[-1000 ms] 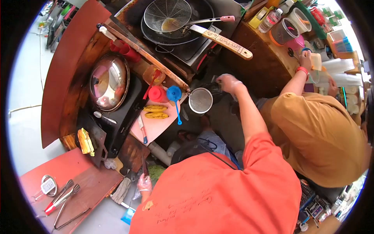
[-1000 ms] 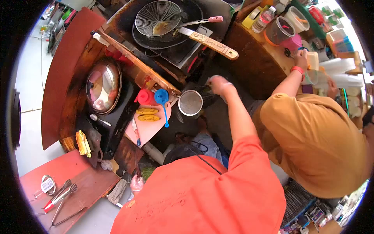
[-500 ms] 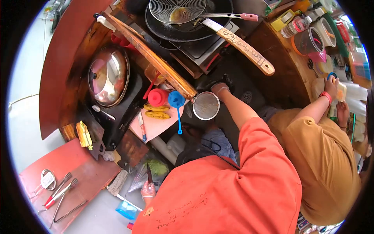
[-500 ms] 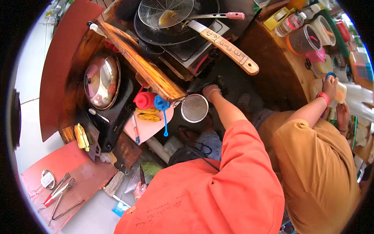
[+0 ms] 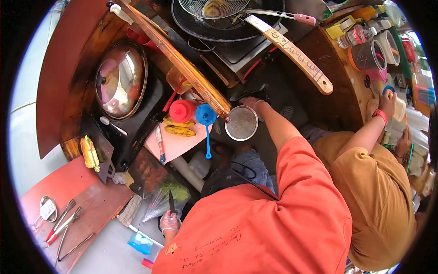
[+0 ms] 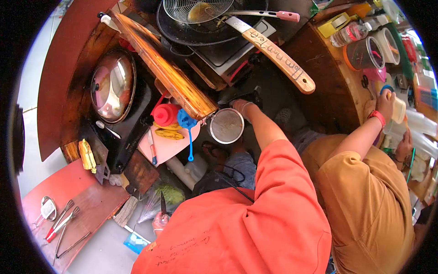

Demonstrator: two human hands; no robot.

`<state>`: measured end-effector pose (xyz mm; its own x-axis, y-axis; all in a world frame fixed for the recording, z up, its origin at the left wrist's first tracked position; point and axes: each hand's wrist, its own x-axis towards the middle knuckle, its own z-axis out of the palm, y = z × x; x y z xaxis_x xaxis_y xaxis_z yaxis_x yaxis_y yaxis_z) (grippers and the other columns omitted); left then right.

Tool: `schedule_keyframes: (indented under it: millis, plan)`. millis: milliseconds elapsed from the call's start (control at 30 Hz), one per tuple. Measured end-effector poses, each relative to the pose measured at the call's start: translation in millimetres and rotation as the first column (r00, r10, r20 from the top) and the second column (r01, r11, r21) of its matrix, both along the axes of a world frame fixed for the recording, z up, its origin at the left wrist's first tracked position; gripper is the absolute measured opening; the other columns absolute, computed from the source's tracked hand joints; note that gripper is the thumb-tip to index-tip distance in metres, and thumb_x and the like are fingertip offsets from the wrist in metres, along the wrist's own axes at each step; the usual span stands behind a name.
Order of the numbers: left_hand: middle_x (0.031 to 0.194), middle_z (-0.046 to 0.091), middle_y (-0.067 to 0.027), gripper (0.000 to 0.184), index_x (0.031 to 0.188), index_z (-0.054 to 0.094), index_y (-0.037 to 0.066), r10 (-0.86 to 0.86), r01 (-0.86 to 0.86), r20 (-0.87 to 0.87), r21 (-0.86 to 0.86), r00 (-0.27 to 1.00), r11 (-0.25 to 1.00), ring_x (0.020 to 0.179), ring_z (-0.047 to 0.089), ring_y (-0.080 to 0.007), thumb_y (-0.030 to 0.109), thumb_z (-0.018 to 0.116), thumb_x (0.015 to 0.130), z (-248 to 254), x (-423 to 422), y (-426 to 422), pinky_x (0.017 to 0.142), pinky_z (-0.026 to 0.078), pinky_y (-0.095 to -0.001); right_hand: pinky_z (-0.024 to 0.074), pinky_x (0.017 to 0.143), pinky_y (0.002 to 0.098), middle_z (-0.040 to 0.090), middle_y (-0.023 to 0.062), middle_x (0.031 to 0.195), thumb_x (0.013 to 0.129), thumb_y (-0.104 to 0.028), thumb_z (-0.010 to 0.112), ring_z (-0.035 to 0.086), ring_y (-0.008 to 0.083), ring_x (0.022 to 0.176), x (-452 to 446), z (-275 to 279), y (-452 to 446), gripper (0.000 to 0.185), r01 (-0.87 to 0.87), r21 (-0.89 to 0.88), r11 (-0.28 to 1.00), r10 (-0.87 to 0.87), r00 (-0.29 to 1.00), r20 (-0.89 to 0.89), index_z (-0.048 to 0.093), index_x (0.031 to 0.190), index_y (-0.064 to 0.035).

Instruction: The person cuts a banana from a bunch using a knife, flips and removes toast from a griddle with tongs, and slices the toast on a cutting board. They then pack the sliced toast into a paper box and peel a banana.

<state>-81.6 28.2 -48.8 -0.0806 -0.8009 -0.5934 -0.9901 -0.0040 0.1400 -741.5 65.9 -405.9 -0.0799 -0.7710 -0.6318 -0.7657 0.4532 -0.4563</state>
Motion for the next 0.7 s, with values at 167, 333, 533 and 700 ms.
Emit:
schedule_keyframes:
  millis: [167,333,533,700]
  plan:
    - [0.11,0.074,-0.0198,0.036,0.123,0.07,0.006,-0.148,0.148,0.027,-0.031,0.989,0.988,0.102,0.072,-0.0341,0.026,0.068,0.093,-1.4,-2.0,-9.1,0.09,0.055,-0.042,0.0547,0.099,0.0457,0.07,0.0145,0.129,0.095,-0.034,0.063,0.067,0.0308,0.121,15.2,28.8,-9.1,0.034,0.235,0.022,0.972,-0.223,0.946,-0.235,0.077,0.115,-0.0099]
    - [0.091,0.073,-0.0187,0.029,0.117,0.074,0.007,-0.164,0.114,-0.173,-0.267,0.971,0.957,0.082,0.071,-0.0341,0.016,0.071,0.09,-16.4,-31.6,-34.6,0.075,0.056,-0.0409,0.0573,0.094,0.0423,0.071,0.0143,0.126,0.096,-0.033,0.061,0.07,0.0285,0.117,16.1,66.5,-6.5,0.032,0.205,0.175,0.963,-0.157,0.954,-0.253,0.077,0.113,-0.0118]
    - [0.082,0.064,-0.0129,0.031,0.118,0.074,0.017,-0.44,0.31,-0.119,-0.55,0.89,0.776,0.072,0.064,-0.0333,0.017,0.074,0.087,-50.9,-95.7,-92.1,0.067,0.054,-0.0456,0.0552,0.091,0.0406,0.073,0.0165,0.115,0.094,-0.028,0.06,0.069,0.0335,0.108,21.0,121.1,26.7,0.031,0.517,-0.166,0.84,-0.509,0.856,0.092,0.073,0.114,-0.0073]
    - [0.097,0.067,-0.0081,0.03,0.115,0.072,0.021,-0.613,0.497,-0.04,-0.546,0.789,0.675,0.083,0.067,-0.0292,0.022,0.075,0.085,-82.5,-150.5,-141.0,0.07,0.057,-0.0447,0.0511,0.097,0.0475,0.069,0.0209,0.119,0.091,-0.017,0.063,0.064,0.0379,0.115,40.8,194.1,52.8,0.034,0.376,-0.484,0.79,-0.438,0.899,-0.018,0.066,0.123,-0.0053]
